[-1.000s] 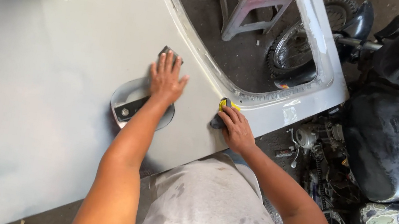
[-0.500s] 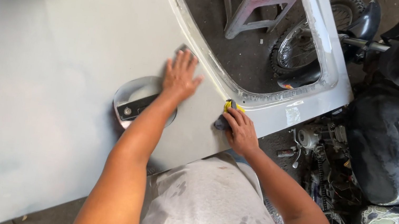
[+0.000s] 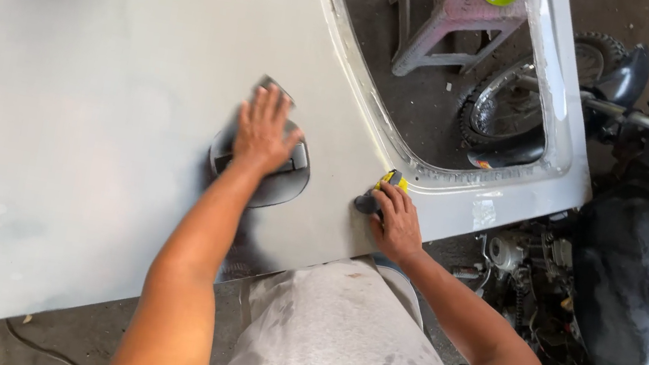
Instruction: The person sands the surface of a white car door with a sanding block and wipes it with a yellow cloth. The person dips the sanding block and cloth into a green bucket of water and continues sanding and wiping the door.
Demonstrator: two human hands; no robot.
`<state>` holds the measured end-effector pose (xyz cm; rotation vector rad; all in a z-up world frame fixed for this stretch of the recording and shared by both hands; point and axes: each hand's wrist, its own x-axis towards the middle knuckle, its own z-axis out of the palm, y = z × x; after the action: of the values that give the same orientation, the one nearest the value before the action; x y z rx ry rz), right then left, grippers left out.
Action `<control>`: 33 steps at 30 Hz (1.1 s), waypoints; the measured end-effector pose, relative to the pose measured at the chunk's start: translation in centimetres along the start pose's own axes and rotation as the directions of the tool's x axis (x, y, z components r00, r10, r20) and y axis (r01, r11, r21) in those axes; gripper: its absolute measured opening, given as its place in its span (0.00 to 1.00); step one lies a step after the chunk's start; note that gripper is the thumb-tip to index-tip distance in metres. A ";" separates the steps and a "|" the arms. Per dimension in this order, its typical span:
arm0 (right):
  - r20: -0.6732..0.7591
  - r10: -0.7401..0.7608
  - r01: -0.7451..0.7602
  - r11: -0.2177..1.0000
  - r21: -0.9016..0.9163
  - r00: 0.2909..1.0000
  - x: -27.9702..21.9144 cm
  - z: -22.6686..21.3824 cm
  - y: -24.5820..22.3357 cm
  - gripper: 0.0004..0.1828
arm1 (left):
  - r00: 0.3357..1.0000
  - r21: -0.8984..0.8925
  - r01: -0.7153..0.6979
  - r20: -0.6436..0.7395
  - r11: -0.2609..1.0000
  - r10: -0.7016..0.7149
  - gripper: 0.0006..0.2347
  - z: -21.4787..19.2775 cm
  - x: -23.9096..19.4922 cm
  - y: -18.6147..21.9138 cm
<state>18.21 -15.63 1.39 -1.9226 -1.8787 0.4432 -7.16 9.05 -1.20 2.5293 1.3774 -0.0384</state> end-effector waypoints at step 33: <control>0.007 0.030 -0.029 0.991 -0.134 1.000 1.0 -0.6 -0.5 0.30 | 0.998 -0.037 0.004 -0.057 0.999 -0.007 0.31 1.6 2.7 0.1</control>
<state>18.11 -14.66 2.18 -2.0398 -1.9320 0.3427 -5.42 10.86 -3.14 2.5146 1.3930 0.0581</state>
